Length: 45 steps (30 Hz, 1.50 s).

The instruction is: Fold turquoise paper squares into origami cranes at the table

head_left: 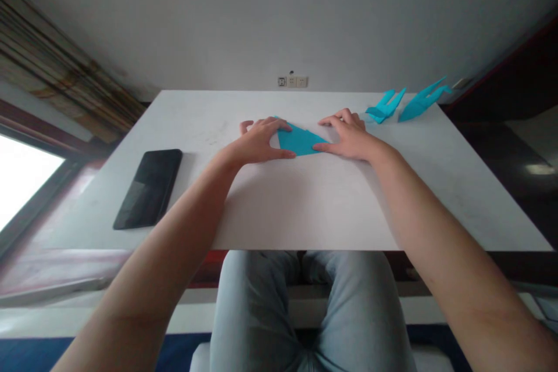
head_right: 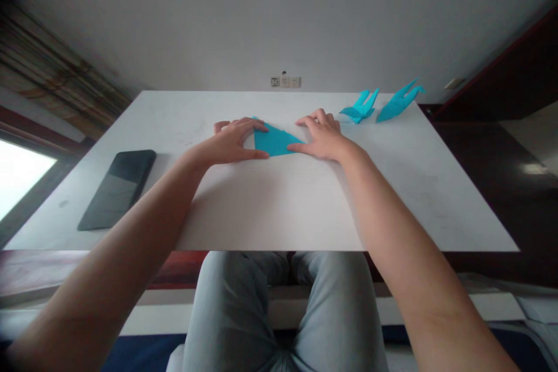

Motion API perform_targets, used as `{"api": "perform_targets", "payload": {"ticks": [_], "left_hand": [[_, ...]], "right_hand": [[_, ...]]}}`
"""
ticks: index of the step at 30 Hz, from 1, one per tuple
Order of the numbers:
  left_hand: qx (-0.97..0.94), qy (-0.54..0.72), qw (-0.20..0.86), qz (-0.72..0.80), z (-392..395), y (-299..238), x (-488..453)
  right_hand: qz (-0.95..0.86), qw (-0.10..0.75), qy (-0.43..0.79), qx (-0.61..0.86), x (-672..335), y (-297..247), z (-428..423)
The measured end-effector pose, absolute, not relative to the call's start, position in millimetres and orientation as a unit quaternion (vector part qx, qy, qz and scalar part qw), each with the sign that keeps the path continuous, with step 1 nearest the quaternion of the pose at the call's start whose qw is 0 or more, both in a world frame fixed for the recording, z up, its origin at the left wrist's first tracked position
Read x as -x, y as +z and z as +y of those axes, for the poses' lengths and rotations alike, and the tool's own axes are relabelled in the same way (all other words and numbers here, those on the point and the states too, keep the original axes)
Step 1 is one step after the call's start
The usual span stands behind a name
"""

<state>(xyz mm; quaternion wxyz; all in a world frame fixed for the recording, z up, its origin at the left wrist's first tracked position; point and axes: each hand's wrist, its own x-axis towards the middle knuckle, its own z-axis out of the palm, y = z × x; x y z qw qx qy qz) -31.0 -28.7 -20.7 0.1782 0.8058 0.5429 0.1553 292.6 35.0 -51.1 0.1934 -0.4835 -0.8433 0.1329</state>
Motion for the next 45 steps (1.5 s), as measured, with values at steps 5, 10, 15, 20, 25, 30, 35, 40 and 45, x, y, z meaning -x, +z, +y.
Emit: {"api": "perform_targets", "payload": {"ticks": [5,10,15,20,25,30,35,40,45], "left_hand": [[-0.800,0.145,0.190,0.550,-27.8,-16.2,35.9],[-0.796,0.149,0.187,0.556,-28.7,-15.3,35.4],[-0.756,0.205,0.159,0.600,-19.7,-33.1,38.8],[-0.718,0.226,0.158,0.640,-14.2,-46.1,35.8],[-0.722,0.232,0.162,0.631,-16.9,-36.8,26.2],[-0.694,0.336,0.277,0.573,-13.0,-35.2,22.7],[-0.694,0.398,0.279,0.531,-7.8,-40.0,25.4],[-0.711,0.373,0.219,0.555,-9.7,-39.1,27.3],[-0.706,0.379,0.225,0.554,-11.4,-36.6,24.3]], "right_hand": [[-0.823,0.221,0.185,0.489,-324.6,-43.4,49.6],[-0.809,0.276,0.226,0.468,-305.5,-40.5,44.5],[-0.820,0.291,0.255,0.421,-279.6,-46.2,35.1],[-0.817,0.286,0.262,0.427,-275.9,-47.6,33.1],[-0.790,0.311,0.338,0.405,-270.3,-44.5,31.5],[-0.751,0.412,0.339,0.388,-260.4,-41.5,31.0],[-0.755,0.444,0.305,0.374,-258.7,-32.8,26.4],[-0.796,0.395,0.258,0.379,-263.4,-30.3,24.2],[-0.825,0.354,0.224,0.378,-266.1,-33.4,27.7]]}}
